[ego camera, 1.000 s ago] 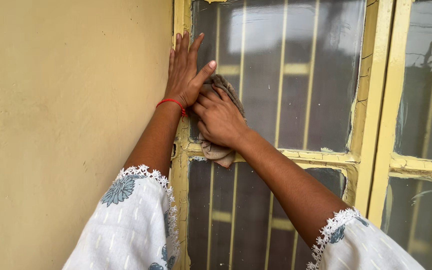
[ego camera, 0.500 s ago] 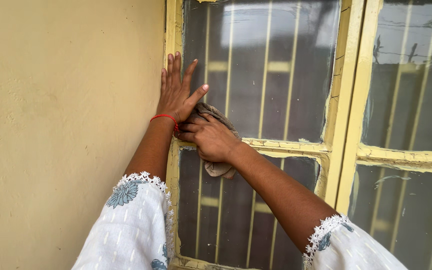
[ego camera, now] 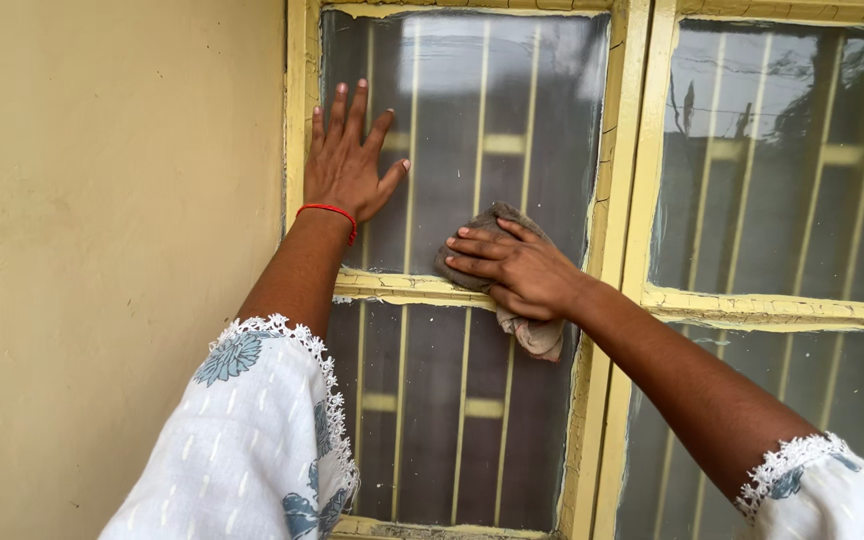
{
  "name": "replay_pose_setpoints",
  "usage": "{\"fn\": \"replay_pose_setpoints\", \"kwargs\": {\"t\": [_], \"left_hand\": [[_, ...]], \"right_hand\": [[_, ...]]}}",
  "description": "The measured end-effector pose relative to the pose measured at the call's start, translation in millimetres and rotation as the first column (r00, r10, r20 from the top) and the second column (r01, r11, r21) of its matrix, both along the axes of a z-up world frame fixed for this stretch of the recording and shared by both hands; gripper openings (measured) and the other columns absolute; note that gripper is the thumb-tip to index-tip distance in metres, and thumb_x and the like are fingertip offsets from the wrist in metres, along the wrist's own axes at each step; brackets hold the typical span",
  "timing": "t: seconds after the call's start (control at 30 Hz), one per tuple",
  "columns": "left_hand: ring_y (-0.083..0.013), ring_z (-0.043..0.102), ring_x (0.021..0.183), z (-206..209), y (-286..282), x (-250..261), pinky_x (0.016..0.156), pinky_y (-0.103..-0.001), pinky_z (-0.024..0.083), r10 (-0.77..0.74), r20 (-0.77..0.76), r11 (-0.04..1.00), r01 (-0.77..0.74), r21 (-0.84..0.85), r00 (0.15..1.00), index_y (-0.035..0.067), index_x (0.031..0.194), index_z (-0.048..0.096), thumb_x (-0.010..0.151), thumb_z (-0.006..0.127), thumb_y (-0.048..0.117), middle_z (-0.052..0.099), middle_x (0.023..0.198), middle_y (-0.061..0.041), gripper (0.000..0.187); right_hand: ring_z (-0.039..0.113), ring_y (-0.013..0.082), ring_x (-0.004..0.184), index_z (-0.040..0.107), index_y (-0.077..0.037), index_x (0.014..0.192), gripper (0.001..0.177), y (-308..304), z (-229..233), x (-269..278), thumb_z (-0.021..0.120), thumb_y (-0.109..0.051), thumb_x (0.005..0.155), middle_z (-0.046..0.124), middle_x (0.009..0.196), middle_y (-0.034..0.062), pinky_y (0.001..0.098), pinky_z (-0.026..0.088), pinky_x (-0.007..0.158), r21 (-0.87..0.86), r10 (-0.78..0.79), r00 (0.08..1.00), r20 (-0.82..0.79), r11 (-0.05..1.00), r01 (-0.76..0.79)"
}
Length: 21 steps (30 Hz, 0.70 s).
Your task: The person cleans a multi-pane window with a cloth and a spray bottle. They wipe each pane, spray liquid onto the glass, and continue wiping to remove residue. The window frame is yellow with metal bars visible behind the glass.
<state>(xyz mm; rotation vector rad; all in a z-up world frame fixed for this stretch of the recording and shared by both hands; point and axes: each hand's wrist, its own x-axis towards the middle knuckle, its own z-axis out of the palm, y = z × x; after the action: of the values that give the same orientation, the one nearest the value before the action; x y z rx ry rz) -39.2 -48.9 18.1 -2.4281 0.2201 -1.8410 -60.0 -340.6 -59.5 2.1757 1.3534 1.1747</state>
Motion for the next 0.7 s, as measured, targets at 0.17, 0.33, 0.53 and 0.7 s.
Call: {"fn": "replay_pose_setpoints", "kwargs": {"t": [0.17, 0.33, 0.53, 0.7], "left_hand": [[-0.0252, -0.001, 0.158, 3, -3, 15, 0.126, -0.052, 0.001, -0.074, -0.047, 0.995, 0.076, 0.062, 0.996, 0.030, 0.162, 0.022, 0.095, 0.038, 0.069, 0.001, 0.172, -0.004, 0.079], [-0.0240, 0.000, 0.159, -11, -4, 40, 0.127, -0.052, 0.000, -0.111, 0.077, 0.994, 0.108, 0.035, 0.991, 0.031, 0.165, 0.017, 0.098, 0.035, 0.069, 0.001, 0.173, -0.002, 0.078], [-0.0215, 0.002, 0.159, -17, -1, 50, 0.128, -0.052, 0.001, -0.117, 0.164, 0.993, 0.110, 0.049, 0.979, 0.033, 0.165, 0.019, 0.100, 0.033, 0.068, 0.006, 0.174, -0.002, 0.075], [-0.0212, 0.003, 0.160, -17, -3, 45, 0.129, -0.052, 0.001, -0.120, 0.135, 0.993, 0.117, 0.032, 0.983, 0.035, 0.165, 0.019, 0.101, 0.034, 0.068, 0.007, 0.174, -0.001, 0.074]], "right_hand": [[0.021, 0.0229, 0.153, 0.035, -0.024, 0.156, 0.072, -20, 55, 19, 0.053, -0.020, 0.086, 0.027, 0.167, 0.0005, 0.0582, 0.008, 0.123, 0.153, -0.063, 0.994, 0.092, 0.987, 0.048], [0.022, 0.0229, 0.157, 0.034, -0.025, 0.160, 0.075, -33, 114, 45, 0.050, -0.025, 0.087, 0.028, 0.169, 0.0011, 0.0566, 0.007, 0.126, 0.362, -0.077, 0.982, 0.173, 0.932, 0.010], [0.024, 0.0279, 0.154, 0.037, -0.020, 0.160, 0.071, -30, 171, 58, 0.053, -0.029, 0.091, 0.032, 0.168, 0.0079, 0.0559, 0.005, 0.124, 0.498, -0.053, 0.974, 0.221, 0.865, -0.066], [0.028, 0.0259, 0.157, 0.044, -0.016, 0.157, 0.070, -20, 161, 60, 0.051, -0.024, 0.088, 0.039, 0.165, 0.0100, 0.0516, 0.007, 0.128, 0.608, -0.060, 0.943, 0.328, 0.778, -0.162]]}}
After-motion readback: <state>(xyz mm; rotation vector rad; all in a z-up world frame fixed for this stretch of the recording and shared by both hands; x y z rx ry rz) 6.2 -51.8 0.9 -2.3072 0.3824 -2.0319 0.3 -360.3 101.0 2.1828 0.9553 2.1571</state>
